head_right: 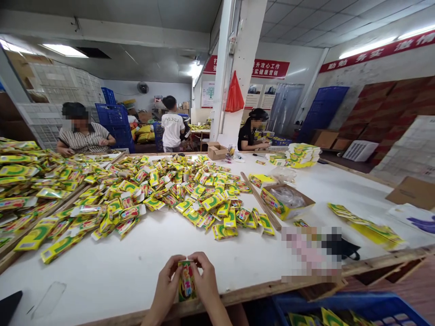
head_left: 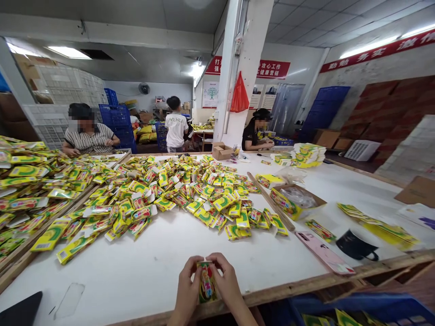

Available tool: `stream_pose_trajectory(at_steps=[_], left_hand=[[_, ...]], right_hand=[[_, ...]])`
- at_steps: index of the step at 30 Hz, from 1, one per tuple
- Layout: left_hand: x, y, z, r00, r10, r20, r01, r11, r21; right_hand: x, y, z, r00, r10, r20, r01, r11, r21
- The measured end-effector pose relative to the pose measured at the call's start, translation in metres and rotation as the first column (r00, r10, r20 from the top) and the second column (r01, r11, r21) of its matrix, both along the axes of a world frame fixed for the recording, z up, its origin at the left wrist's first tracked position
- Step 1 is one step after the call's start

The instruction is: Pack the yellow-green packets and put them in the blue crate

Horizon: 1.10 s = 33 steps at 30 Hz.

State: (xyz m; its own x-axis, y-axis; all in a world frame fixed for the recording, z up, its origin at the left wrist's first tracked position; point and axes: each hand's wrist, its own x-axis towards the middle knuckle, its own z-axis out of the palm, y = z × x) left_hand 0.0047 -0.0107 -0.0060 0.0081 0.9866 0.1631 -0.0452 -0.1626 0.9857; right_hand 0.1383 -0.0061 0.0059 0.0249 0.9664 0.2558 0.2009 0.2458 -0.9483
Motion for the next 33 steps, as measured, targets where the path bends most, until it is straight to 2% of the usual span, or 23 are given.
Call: stream_pose_trajectory(at_steps=[4, 10, 15, 22, 27, 30, 32, 33], left_hand=[[0.001, 0.001, 0.004, 0.994, 0.004, -0.111, -0.002, 1.000, 0.016], [0.002, 0.003, 0.003, 0.992, 0.047, -0.117, -0.050, 0.998, -0.028], [0.004, 0.009, 0.009, 0.986, 0.080, -0.144, -0.083, 0.996, -0.015], [-0.002, 0.004, 0.001, 0.993, -0.010, -0.116, 0.006, 0.999, -0.036], [-0.008, 0.000, 0.004, 0.984, -0.066, -0.167, 0.070, 0.997, 0.019], [-0.007, -0.003, 0.005, 0.985, -0.077, -0.154, 0.083, 0.996, 0.028], [-0.008, -0.003, 0.003, 0.986, -0.063, -0.152, 0.063, 0.998, 0.001], [-0.010, -0.003, 0.002, 0.985, -0.050, -0.164, 0.048, 0.999, -0.016]], right_hand=[[0.001, -0.005, 0.004, 1.000, 0.011, 0.019, -0.011, 1.000, 0.021], [-0.002, -0.003, 0.002, 0.999, -0.015, 0.045, 0.015, 1.000, 0.004], [-0.006, 0.004, 0.007, 0.997, -0.045, 0.070, 0.048, 0.998, -0.038], [-0.001, -0.001, 0.002, 0.999, 0.000, 0.033, 0.002, 0.999, -0.053], [-0.004, -0.010, -0.004, 0.998, 0.059, -0.025, -0.060, 0.998, -0.035], [0.004, -0.017, 0.000, 0.998, -0.057, 0.029, 0.057, 0.998, 0.004], [0.028, -0.027, 0.009, 0.967, -0.232, 0.106, 0.228, 0.972, 0.054], [0.048, -0.035, 0.015, 0.929, -0.336, 0.156, 0.326, 0.941, 0.089]])
